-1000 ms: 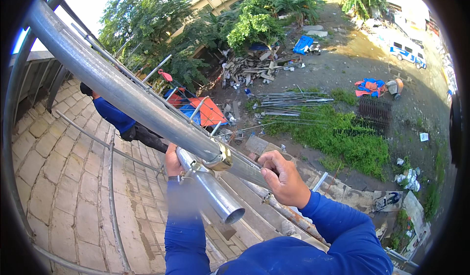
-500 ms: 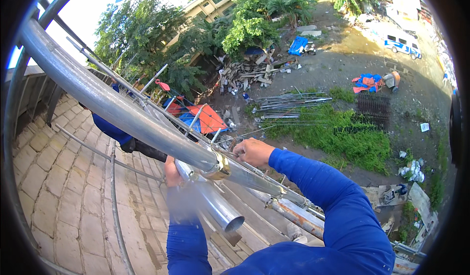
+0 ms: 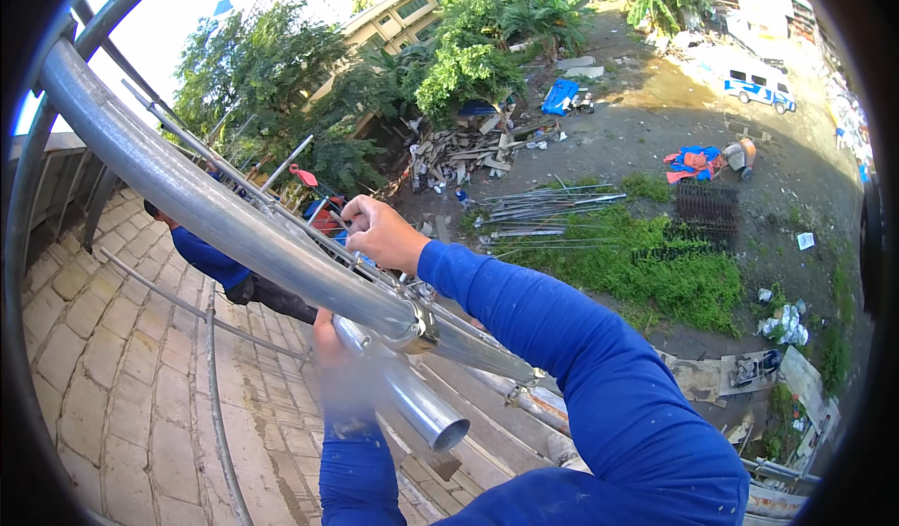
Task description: The person assembles a metal scaffolding structure on the exterior of a building. They use a wrench to tighten couplers on vertical and horizontal poles, securing the framework to the wall. Another worker is visible nearby assisting with the structure.
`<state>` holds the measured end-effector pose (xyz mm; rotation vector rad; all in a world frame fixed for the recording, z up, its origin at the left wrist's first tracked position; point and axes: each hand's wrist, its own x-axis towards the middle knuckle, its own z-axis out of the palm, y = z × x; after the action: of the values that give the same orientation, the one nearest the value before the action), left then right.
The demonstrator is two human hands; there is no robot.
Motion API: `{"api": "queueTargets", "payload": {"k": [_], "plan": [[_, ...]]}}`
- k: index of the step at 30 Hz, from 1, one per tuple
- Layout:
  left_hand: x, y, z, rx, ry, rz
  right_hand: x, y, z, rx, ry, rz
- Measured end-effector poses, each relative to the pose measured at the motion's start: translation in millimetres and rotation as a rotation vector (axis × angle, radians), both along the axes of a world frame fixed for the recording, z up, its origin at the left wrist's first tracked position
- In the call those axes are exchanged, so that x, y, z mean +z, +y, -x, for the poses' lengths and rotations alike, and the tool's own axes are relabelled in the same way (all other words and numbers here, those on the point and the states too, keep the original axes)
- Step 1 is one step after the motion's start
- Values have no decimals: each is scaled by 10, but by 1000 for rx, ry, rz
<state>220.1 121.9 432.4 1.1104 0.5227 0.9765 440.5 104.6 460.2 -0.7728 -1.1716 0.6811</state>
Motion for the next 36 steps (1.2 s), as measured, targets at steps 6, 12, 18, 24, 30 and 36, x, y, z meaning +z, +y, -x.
{"api": "queueTargets", "payload": {"k": [6,12,18,24,30,36], "plan": [[-10,-27,93,42,0,4,428,-1170,126,-266,-101,-275],[-95,239,124,-63,-8,-7,-338,-2019,40,-480,-105,-387],[-194,436,217,-63,6,-14,-919,-2399,162,-399,-69,-175],[-307,590,279,-49,12,5,-1225,-2444,155,-414,-103,-40],[-295,521,318,108,58,59,-1342,-2255,143,-368,-285,175],[-307,492,284,69,-29,217,-1687,-1819,298,-511,-525,93]]}}
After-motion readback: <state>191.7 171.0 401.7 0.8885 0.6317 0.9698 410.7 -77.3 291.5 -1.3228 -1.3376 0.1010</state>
